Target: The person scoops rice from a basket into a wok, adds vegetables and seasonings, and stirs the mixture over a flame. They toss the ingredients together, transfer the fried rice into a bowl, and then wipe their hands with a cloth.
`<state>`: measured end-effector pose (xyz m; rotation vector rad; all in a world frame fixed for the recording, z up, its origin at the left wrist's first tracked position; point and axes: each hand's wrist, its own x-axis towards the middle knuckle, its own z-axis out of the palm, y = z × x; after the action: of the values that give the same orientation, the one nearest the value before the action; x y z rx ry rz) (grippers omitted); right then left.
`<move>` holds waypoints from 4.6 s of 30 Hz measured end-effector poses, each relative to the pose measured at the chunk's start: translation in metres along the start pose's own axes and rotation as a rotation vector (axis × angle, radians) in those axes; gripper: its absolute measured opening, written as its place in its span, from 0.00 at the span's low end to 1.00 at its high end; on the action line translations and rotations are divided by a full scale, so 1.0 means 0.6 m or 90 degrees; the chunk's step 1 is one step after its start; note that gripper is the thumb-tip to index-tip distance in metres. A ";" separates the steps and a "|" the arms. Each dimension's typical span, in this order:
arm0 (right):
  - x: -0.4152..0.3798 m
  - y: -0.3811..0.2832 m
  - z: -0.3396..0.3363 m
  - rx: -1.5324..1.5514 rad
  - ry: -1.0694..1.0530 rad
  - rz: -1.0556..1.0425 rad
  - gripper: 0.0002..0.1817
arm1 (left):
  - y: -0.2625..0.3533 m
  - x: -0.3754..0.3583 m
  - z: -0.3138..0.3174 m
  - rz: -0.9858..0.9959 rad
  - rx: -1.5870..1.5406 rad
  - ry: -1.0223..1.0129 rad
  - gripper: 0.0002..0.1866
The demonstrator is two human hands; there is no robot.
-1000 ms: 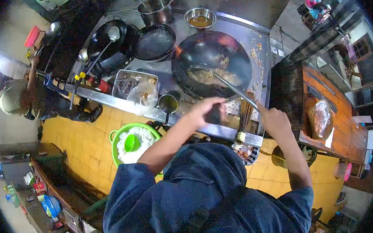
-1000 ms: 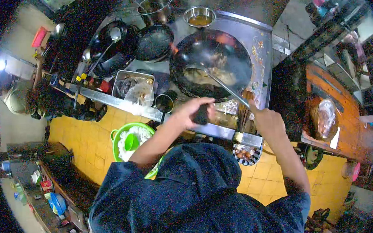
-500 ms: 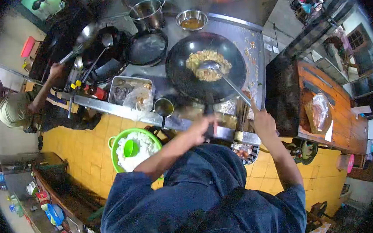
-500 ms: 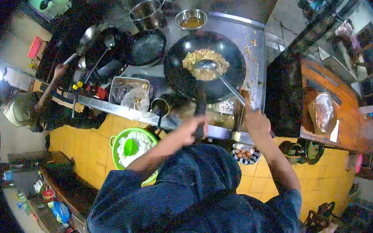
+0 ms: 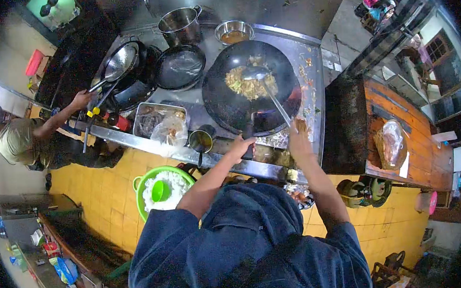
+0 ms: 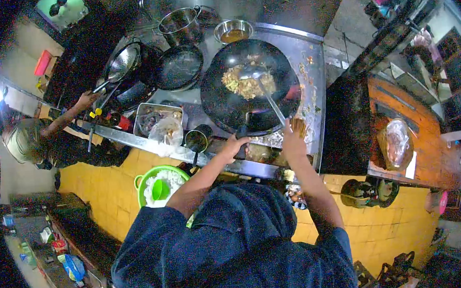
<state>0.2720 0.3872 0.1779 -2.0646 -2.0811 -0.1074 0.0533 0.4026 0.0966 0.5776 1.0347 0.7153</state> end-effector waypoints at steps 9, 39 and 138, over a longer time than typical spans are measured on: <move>-0.040 -0.011 0.097 0.108 -0.113 0.016 0.20 | -0.001 -0.001 -0.001 0.027 -0.011 0.022 0.07; -0.026 -0.022 -0.281 0.059 -0.381 0.003 0.25 | 0.072 -0.206 0.142 -0.171 -0.091 -0.010 0.12; 0.004 -0.046 -0.024 0.080 -0.309 0.061 0.24 | 0.013 0.009 -0.009 -0.069 -0.102 -0.076 0.10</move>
<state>0.2459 0.3862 0.1949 -2.2742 -2.1587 0.5803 0.0479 0.4126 0.0969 0.4168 0.8820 0.6534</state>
